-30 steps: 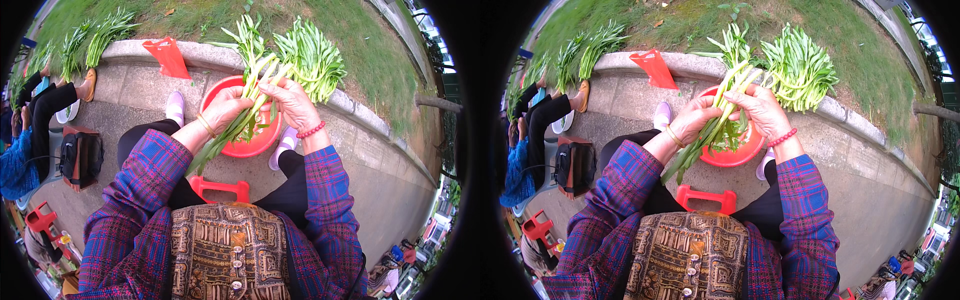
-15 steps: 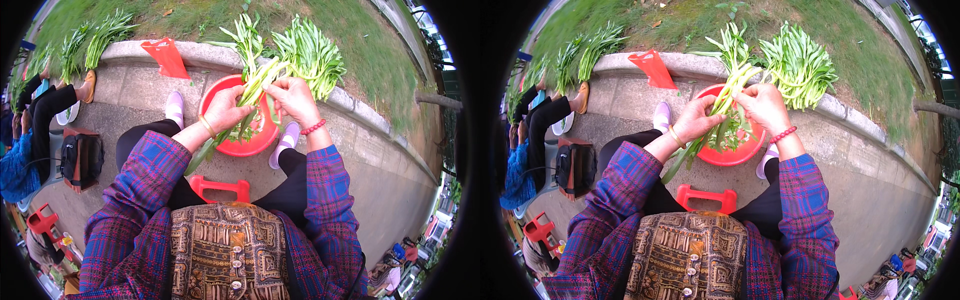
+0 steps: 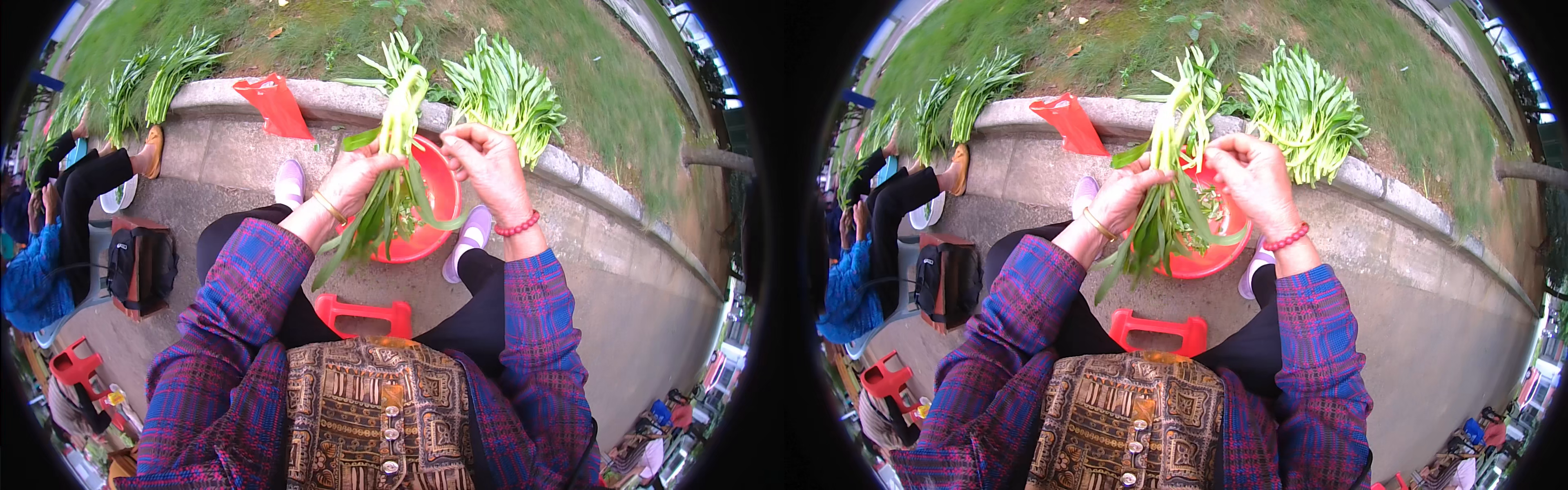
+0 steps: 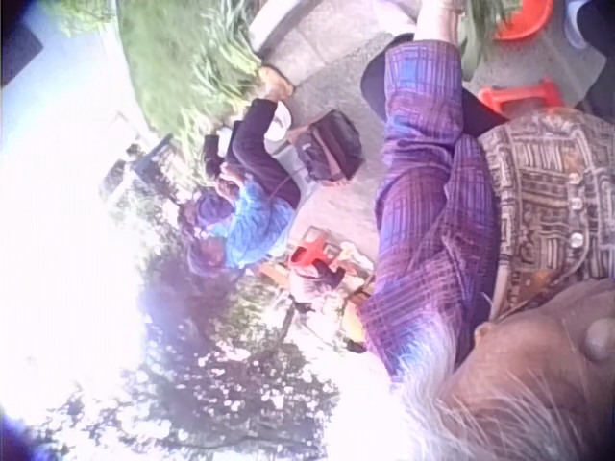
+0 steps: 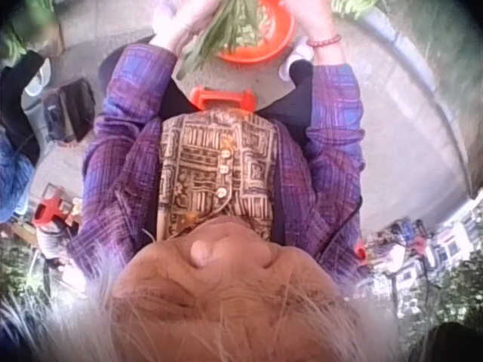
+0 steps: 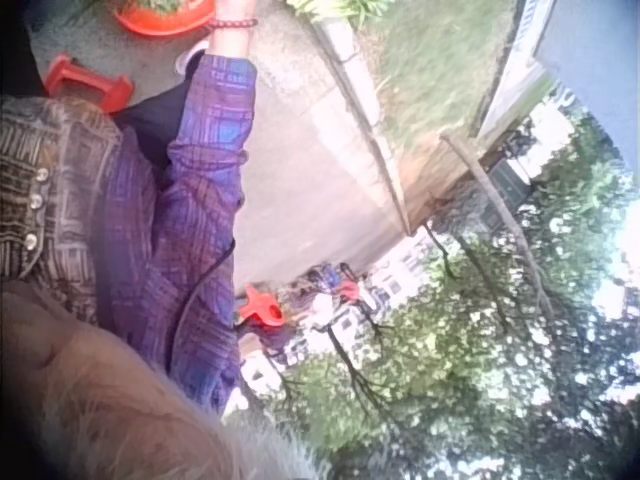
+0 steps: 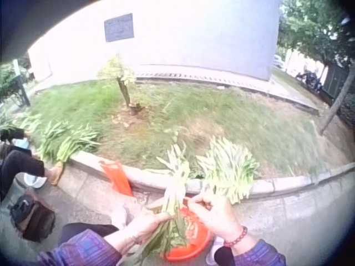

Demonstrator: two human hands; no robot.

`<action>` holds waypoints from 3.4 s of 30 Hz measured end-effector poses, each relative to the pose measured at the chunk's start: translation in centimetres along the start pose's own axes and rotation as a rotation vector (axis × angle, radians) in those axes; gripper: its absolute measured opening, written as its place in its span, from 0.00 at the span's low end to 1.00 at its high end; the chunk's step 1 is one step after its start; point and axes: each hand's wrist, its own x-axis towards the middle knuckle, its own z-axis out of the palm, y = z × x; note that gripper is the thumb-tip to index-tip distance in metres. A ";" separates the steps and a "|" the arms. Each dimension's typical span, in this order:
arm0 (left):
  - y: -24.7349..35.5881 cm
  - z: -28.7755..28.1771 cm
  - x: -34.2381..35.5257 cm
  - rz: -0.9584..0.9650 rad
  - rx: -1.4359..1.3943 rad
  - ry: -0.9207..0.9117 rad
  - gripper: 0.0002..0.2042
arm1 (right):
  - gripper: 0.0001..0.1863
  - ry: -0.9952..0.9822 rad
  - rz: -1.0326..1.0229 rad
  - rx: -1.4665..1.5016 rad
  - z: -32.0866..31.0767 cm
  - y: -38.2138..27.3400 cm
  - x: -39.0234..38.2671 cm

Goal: The person picks individual leaves from a bunch of green vegetables by hand and places the stems into a red basin while keeping the leaves in a separate pile.

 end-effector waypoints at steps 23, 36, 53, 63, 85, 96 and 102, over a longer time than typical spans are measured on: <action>4.2 0.5 -0.5 0.368 0.218 0.032 0.14 | 0.06 -0.079 0.031 -0.027 2.1 0.3 0.0; 5.1 1.1 -1.3 0.234 0.040 -0.025 0.14 | 0.09 -0.136 0.061 -0.010 3.1 -0.2 -0.3; -0.5 1.8 -1.1 0.120 0.292 -0.123 0.12 | 0.15 -0.067 0.112 0.335 1.2 0.6 1.7; 1.3 0.8 -1.0 0.050 0.177 -0.084 0.13 | 0.15 -0.043 0.158 0.252 1.2 0.5 1.2; 4.1 0.5 -0.9 0.078 -0.065 0.053 0.07 | 0.07 -0.244 0.249 0.113 4.0 2.7 -0.8; 3.7 0.7 -0.8 0.162 0.026 0.048 0.08 | 0.10 -0.240 0.271 0.096 4.7 2.4 -0.7; 3.6 0.9 -0.7 0.289 0.147 0.125 0.09 | 0.12 -0.243 0.329 0.107 4.5 3.5 -0.6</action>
